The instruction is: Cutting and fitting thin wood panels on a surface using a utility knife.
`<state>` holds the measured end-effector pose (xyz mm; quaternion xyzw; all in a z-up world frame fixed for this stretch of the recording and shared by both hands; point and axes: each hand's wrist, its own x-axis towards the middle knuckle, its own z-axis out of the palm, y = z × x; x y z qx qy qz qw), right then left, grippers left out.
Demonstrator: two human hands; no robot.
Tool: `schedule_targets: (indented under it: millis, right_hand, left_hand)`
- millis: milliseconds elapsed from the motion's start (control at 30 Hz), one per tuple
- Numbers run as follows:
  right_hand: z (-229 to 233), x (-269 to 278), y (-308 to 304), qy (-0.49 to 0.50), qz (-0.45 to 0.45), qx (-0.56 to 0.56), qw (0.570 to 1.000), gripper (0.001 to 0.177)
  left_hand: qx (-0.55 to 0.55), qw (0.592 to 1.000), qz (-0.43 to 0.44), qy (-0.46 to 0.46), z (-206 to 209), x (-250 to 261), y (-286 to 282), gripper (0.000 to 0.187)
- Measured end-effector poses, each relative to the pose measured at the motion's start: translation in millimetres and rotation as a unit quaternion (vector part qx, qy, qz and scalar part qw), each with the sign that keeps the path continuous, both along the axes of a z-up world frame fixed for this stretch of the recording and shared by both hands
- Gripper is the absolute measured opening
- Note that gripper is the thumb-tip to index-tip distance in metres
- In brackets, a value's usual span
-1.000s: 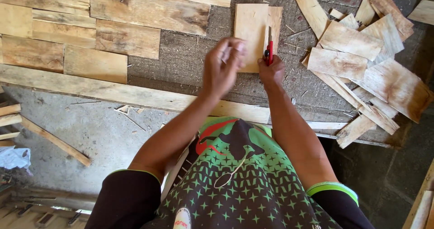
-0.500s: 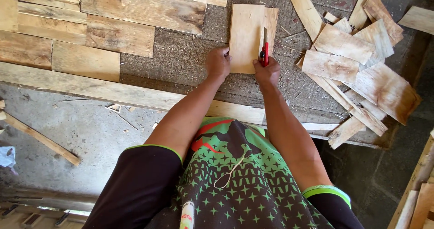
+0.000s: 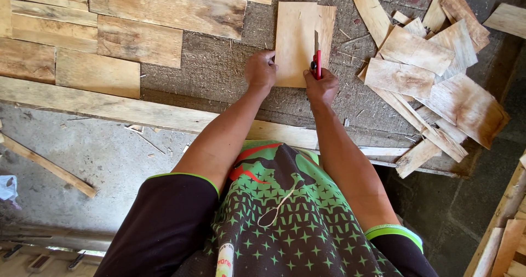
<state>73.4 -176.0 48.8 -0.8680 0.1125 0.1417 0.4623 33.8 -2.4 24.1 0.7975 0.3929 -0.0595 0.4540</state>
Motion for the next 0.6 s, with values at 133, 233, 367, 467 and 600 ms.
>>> schedule_targets:
  millis: [133,233,367,467,600]
  right_hand:
    - [-8.3,0.7,-2.7,-0.012,-0.009,0.03,0.999,0.02]
    - [-12.8,3.4,-3.2,-0.015,-0.004,0.031,0.999,0.02]
    - [-21.2,4.7,-5.4,-0.016,-0.004,0.045,0.999,0.02]
    - [-16.2,4.9,-3.9,-0.001,-0.004,0.032,0.999,0.019]
    - [-20.2,6.3,-4.3,-0.004,-0.004,0.044,0.999,0.018]
  left_hand:
    - [0.024,0.999,-0.01,-0.035,-2.7,-0.1,-0.3,0.039]
    - [0.004,1.0,-0.008,-0.019,2.4,1.2,2.0,0.04]
    - [-0.006,0.999,-0.012,-0.031,3.3,-0.5,3.0,0.043]
    - [-0.005,0.999,-0.008,-0.038,2.2,-1.2,1.9,0.043]
    - [-0.011,0.999,-0.005,-0.032,12.1,-2.6,1.8,0.043]
